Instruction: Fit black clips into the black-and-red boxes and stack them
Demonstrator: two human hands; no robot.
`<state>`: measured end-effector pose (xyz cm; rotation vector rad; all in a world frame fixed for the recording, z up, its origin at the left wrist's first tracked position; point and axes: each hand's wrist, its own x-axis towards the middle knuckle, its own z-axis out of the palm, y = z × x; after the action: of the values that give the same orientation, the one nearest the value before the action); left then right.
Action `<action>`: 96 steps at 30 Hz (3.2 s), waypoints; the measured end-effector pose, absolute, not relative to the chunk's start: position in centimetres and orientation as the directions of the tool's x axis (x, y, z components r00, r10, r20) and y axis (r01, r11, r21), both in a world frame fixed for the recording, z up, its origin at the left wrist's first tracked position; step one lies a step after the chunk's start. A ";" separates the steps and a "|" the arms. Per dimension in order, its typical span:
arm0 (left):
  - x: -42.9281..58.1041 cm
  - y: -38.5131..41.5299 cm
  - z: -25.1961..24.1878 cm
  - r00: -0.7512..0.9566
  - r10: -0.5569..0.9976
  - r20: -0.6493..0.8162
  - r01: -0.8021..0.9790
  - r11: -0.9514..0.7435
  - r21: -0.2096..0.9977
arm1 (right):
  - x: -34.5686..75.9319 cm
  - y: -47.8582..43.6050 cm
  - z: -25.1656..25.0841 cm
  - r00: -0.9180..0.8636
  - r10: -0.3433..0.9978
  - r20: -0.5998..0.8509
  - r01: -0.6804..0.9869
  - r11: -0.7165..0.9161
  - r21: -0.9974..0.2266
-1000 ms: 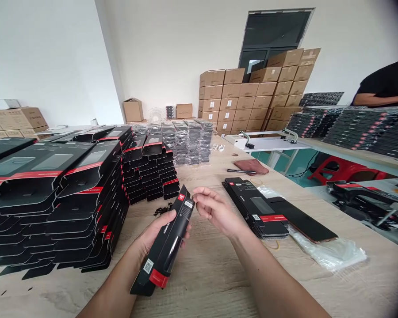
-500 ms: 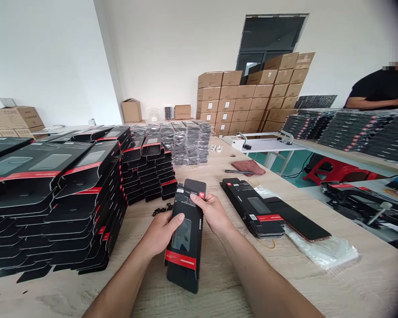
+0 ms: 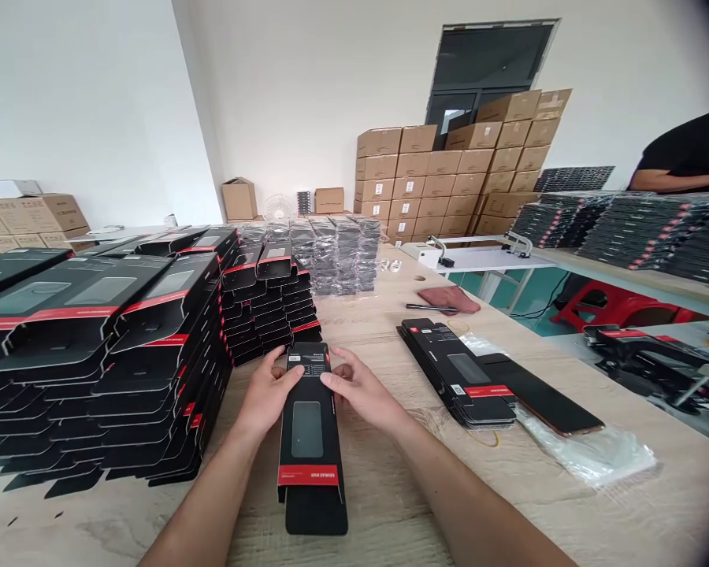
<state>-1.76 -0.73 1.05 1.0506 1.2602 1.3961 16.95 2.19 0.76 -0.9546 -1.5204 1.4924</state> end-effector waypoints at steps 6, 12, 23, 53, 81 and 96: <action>-1.1 -1.0 1.0 -0.068 0.997 0.041 -0.128 -0.050 0.990 | 16.6 2.4 0.8 -0.408 0.911 0.053 -0.119 0.005 -0.993; -0.5 -0.9 1.0 -0.095 0.990 0.106 -0.164 -0.120 0.979 | 16.1 2.5 0.4 -0.406 0.914 0.005 -0.165 -0.067 -0.984; -0.1 -2.1 1.8 0.179 0.974 0.137 -0.181 -0.104 0.978 | 17.7 3.4 1.0 -0.255 0.959 0.125 -0.169 0.083 -0.982; 0.0 -1.9 1.5 0.090 0.971 0.221 -0.229 -0.195 0.954 | 18.1 1.3 3.5 -0.527 0.815 0.243 -0.078 0.238 -0.968; -1.1 0.3 0.2 -0.331 0.933 0.142 -0.196 -0.215 0.957 | 5.8 14.8 22.5 -0.202 0.945 0.256 0.457 0.322 -0.829; 0.9 0.1 -0.2 -0.182 0.967 0.180 -0.117 -0.203 0.972 | 12.4 12.9 16.7 -0.288 0.816 0.501 0.840 0.466 -0.277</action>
<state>0.95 0.12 -0.20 1.1597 1.1322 1.5409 12.36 12.93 16.66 -1.3705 -2.1300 -0.0526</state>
